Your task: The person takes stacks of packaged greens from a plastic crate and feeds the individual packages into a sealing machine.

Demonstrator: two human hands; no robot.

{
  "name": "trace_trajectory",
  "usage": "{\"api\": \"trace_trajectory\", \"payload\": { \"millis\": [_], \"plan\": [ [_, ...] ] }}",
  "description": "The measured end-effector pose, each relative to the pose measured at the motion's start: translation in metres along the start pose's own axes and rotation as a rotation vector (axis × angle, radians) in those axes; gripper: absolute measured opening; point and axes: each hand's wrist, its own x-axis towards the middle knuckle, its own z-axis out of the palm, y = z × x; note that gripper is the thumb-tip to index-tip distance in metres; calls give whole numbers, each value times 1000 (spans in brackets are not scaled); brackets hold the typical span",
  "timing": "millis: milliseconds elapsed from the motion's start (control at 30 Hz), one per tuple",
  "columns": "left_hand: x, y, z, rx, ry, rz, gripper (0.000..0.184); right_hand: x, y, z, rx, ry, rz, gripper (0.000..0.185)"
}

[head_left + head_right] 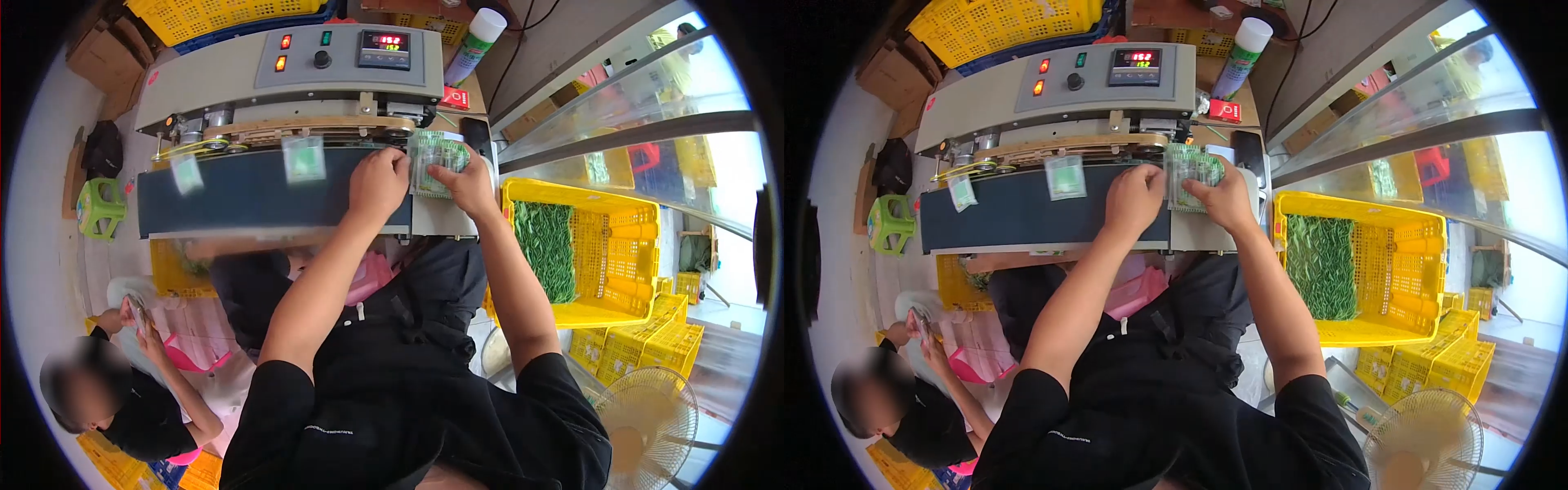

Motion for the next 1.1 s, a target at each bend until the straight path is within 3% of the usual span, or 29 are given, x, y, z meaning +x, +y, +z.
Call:
{"api": "trace_trajectory", "payload": {
  "millis": [167, 300, 400, 433, 500, 600, 667, 733, 933, 1100],
  "plan": [
    [4, -21, -27, 30, 47, -136, 22, 3, 6, -5, -23, 37, 40, 52],
    [-3, -39, -55, 61, 116, -151, 21, 10, 14, -3, 101, 9, 16, 50],
    [-15, -32, -69, 103, 344, 59, 17, 12, 9, -3, 35, 17, 12, 49],
    [-19, -28, -64, 114, 258, 111, 20, 12, 6, -2, 27, 6, 11, 50],
    [-16, 0, -40, -5, -11, 18, 26, 13, 3, 1, 71, -20, 16, 51],
    [-3, 11, -12, -239, -111, -62, 27, 13, -3, 1, 11, 1, -30, 53],
    [4, 16, -6, -176, -113, -53, 26, 14, 0, 1, -51, 33, -42, 52],
    [9, 15, -6, -244, -202, -258, 25, 14, 1, -1, -37, 24, -26, 53],
    [11, -1, -15, -82, -112, -231, 25, 15, 5, -5, 73, -2, 27, 60],
    [7, 7, -11, -237, -134, -164, 27, 14, -1, 1, -66, 25, -23, 64]
  ]
}}
